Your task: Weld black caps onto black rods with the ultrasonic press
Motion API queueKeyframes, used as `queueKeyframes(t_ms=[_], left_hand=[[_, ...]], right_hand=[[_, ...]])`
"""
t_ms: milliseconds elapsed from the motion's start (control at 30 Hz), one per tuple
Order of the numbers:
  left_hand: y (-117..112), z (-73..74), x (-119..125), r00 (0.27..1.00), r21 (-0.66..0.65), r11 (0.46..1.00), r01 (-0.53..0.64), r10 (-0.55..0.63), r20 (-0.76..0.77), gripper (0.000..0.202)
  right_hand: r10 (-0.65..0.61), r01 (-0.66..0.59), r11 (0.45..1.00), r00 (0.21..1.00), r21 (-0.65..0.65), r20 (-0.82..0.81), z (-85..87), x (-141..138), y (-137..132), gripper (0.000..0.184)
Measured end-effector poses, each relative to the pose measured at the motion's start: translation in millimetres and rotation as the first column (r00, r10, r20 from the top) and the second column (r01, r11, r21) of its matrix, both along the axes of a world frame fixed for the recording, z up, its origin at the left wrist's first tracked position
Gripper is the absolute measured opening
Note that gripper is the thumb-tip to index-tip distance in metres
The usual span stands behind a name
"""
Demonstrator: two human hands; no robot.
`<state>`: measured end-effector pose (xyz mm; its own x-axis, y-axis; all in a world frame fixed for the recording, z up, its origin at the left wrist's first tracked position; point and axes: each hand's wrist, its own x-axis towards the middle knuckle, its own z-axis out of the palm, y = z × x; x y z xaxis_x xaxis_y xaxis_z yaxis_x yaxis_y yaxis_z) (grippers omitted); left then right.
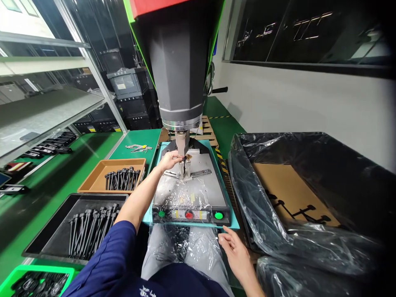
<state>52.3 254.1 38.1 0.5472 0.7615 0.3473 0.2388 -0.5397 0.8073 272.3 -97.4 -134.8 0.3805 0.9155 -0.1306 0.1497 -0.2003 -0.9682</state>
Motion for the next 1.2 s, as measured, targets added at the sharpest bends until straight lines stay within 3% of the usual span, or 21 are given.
queueKeyframes(t_ms=[233,333,400,467,533,600,667,733,833,967,1067,1200], left_hand=[[-18.4,2.5,-2.9,0.999,0.101,0.995,-0.024,0.027,-0.027,0.018],[-26.8,-4.1,-9.0,0.987,0.09,0.985,-0.148,0.141,0.081,0.028],[-36.6,-14.1,-19.2,0.918,0.02,0.934,-0.357,0.346,0.191,0.033],[-51.7,-28.0,-33.5,0.813,-0.072,0.841,-0.536,0.537,0.226,0.032],[-69.9,-42.6,-47.5,0.75,-0.137,0.772,-0.621,0.636,0.184,0.026],[-85.4,-52.2,-54.7,0.734,-0.164,0.745,-0.646,0.666,0.135,0.022],[-91.9,-52.1,-50.7,0.745,-0.151,0.757,-0.636,0.653,0.138,0.021],[-86.3,-42.2,-35.6,0.783,-0.092,0.801,-0.592,0.598,0.169,0.023],[-62.1,-19.7,-2.8,0.836,-0.014,0.847,-0.532,0.527,0.152,0.026],[-32.0,-5.0,27.7,0.881,-0.091,0.879,-0.468,0.472,0.031,0.025],[-22.9,-7.7,29.5,0.918,-0.123,0.913,-0.389,0.395,0.028,0.027],[-16.7,-6.1,17.3,0.97,-0.069,0.968,-0.24,0.242,0.03,0.023]], right_hand=[[-0.136,0.132,0.991,0.975,0.035,0.178,12.4,22.3,47.7,0.06],[-0.169,0.145,0.984,0.945,0.102,0.282,26.9,24.6,73.4,0.058],[-0.15,0.115,0.986,0.932,0.124,0.329,34.8,19.7,85.1,0.054],[-0.093,0.061,0.993,0.928,0.101,0.361,38.9,10.7,92.2,0.048],[-0.021,0.003,0.999,0.924,0.047,0.382,38.8,0.3,96.2,0.044],[0.028,-0.032,0.999,0.919,0.005,0.393,36.0,-9.0,99.4,0.041],[0.036,-0.038,0.999,0.914,-0.004,0.404,33.1,-15.7,102.2,0.038],[0.021,-0.025,1.0,0.91,0.005,0.414,32.3,-19.4,104.0,0.037],[-0.002,-0.008,1.0,0.912,0.021,0.411,35.2,-20.0,101.3,0.04],[-0.026,0.012,0.999,0.929,0.042,0.369,38.6,-10.8,84.6,0.045],[-0.071,0.057,0.997,0.946,0.054,0.317,35.4,1.2,66.4,0.05],[-0.107,0.1,0.994,0.96,0.042,0.257,29.0,11.4,44.5,0.05]])
